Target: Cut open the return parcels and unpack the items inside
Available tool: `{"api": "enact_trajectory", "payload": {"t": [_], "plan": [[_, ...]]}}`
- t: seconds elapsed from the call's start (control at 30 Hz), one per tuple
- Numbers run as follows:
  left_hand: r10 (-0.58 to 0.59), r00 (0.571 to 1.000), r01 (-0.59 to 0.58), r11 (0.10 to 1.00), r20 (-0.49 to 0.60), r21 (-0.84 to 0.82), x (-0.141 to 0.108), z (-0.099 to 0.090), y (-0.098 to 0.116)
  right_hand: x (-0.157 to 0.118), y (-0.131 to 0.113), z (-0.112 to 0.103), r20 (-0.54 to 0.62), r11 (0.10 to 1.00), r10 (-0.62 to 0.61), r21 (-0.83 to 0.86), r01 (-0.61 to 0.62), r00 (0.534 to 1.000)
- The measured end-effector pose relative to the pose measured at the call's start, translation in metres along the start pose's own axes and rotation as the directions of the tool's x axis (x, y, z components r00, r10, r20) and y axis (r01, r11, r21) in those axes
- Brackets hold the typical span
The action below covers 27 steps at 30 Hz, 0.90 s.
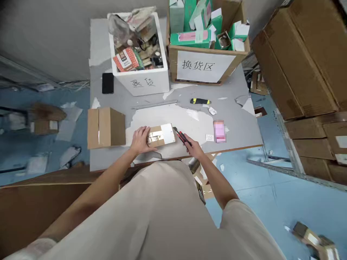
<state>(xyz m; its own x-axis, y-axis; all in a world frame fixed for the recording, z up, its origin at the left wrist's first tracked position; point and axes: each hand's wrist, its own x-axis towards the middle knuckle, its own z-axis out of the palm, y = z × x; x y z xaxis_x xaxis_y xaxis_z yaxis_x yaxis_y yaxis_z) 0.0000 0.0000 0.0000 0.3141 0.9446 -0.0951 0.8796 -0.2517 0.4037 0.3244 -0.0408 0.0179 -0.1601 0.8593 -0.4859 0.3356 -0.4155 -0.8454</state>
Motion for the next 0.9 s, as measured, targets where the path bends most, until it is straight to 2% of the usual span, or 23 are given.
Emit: {"api": "enact_trajectory", "payload": {"t": [0.2,0.37,0.47,0.53,0.67,0.77,0.9], "plan": [[0.021,0.999,-0.022,0.999,-0.028,-0.040,-0.001,0.001,-0.001,0.000,-0.003,0.000,0.005,1.000,0.010,-0.028,-0.009,1.000],[0.033,0.998,-0.038,0.996,-0.058,-0.082,0.001,0.003,-0.002,0.000,-0.011,-0.003,0.021,0.986,0.017,-0.169,-0.013,1.000],[0.033,0.996,-0.043,0.992,-0.086,-0.117,0.002,0.005,-0.001,-0.001,-0.022,-0.012,0.031,0.961,0.003,-0.276,0.006,1.000],[0.025,0.994,-0.038,0.992,-0.103,-0.122,0.002,0.006,0.000,-0.003,-0.028,-0.021,0.086,0.947,-0.012,-0.319,0.039,0.996],[0.021,0.992,-0.033,0.995,-0.121,-0.096,0.000,0.009,0.001,-0.005,-0.035,-0.041,0.203,0.950,0.070,-0.311,-0.003,0.977],[0.018,0.993,-0.028,0.996,-0.113,-0.088,-0.001,0.010,0.001,-0.006,-0.042,-0.051,0.229,0.941,0.106,-0.339,-0.023,0.968],[0.017,0.995,-0.024,0.997,-0.096,-0.074,-0.001,0.007,0.003,-0.007,-0.053,-0.055,0.249,0.899,0.097,-0.437,0.023,0.964]]}}
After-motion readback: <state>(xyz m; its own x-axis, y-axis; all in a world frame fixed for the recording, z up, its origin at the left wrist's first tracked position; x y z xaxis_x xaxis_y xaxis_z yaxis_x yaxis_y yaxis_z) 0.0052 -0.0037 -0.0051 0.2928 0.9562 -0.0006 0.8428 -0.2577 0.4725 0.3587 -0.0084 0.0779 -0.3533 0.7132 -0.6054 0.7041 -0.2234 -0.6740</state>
